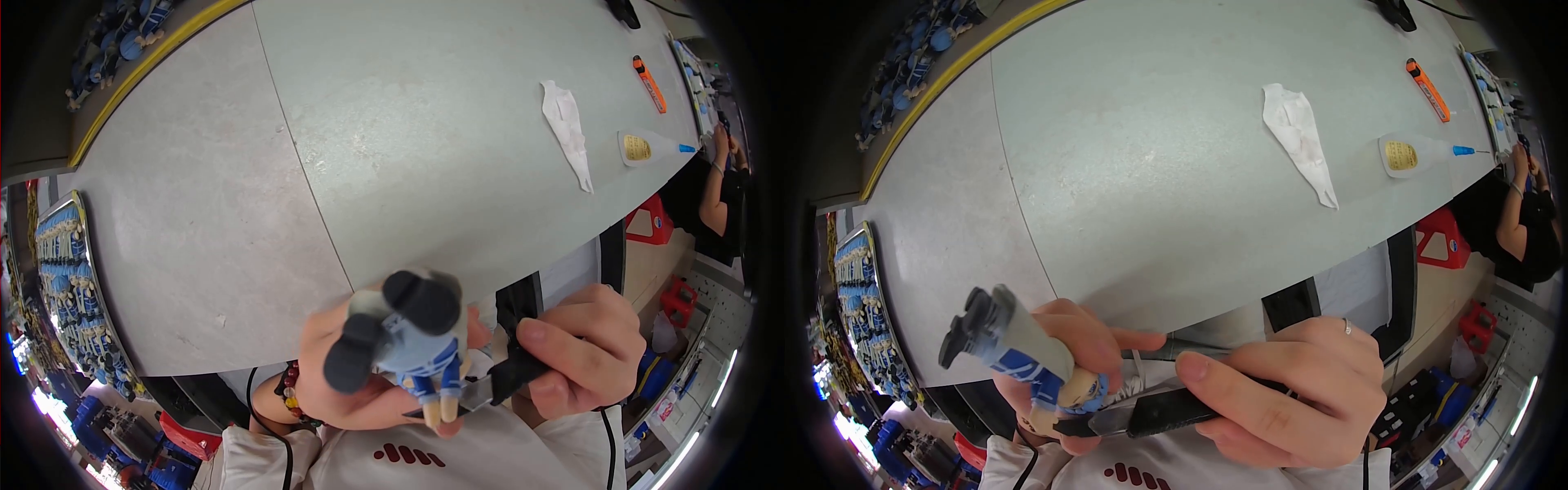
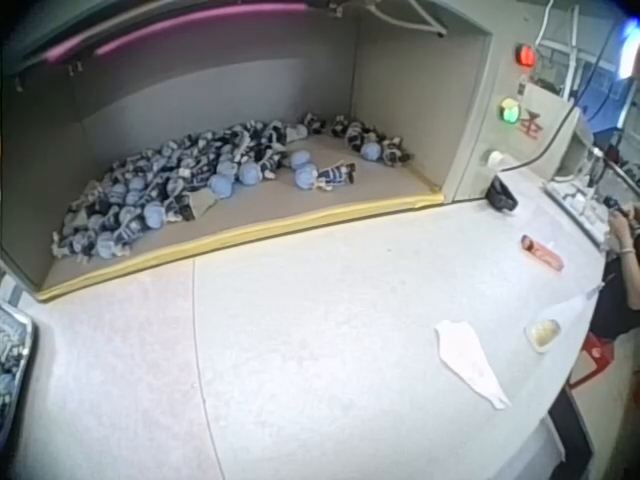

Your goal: Assembling small plastic figurines by gluing parts together and cleaning edges at a workshop station.

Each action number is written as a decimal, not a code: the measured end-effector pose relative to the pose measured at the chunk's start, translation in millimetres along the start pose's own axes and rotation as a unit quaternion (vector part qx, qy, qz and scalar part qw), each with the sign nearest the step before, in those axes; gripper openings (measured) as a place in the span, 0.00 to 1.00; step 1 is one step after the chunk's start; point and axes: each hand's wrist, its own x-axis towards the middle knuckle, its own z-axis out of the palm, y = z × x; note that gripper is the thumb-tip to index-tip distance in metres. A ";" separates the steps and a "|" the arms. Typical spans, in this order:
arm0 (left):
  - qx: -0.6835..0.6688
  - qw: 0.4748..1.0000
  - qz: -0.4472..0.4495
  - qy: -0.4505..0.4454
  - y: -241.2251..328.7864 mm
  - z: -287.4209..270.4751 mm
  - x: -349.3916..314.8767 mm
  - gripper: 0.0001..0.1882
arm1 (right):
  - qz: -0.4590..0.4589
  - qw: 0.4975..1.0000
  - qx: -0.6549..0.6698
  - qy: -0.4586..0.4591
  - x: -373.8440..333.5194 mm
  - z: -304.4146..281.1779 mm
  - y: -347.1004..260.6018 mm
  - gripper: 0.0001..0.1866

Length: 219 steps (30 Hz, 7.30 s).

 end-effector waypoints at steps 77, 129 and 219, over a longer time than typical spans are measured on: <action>0.309 0.942 0.056 -0.114 2.0 -0.4 3.5 0.28 | -0.047 0.997 -0.067 0.000 3.6 -0.8 -13.4 0.13; 0.078 0.995 0.053 -0.007 -2.9 0.0 -0.3 0.18 | -0.007 0.999 0.009 -0.034 16.0 19.7 -22.6 0.14; 0.188 0.967 0.134 0.111 -6.3 23.3 2.1 0.08 | -0.008 1.000 0.015 0.024 20.0 25.4 -27.4 0.12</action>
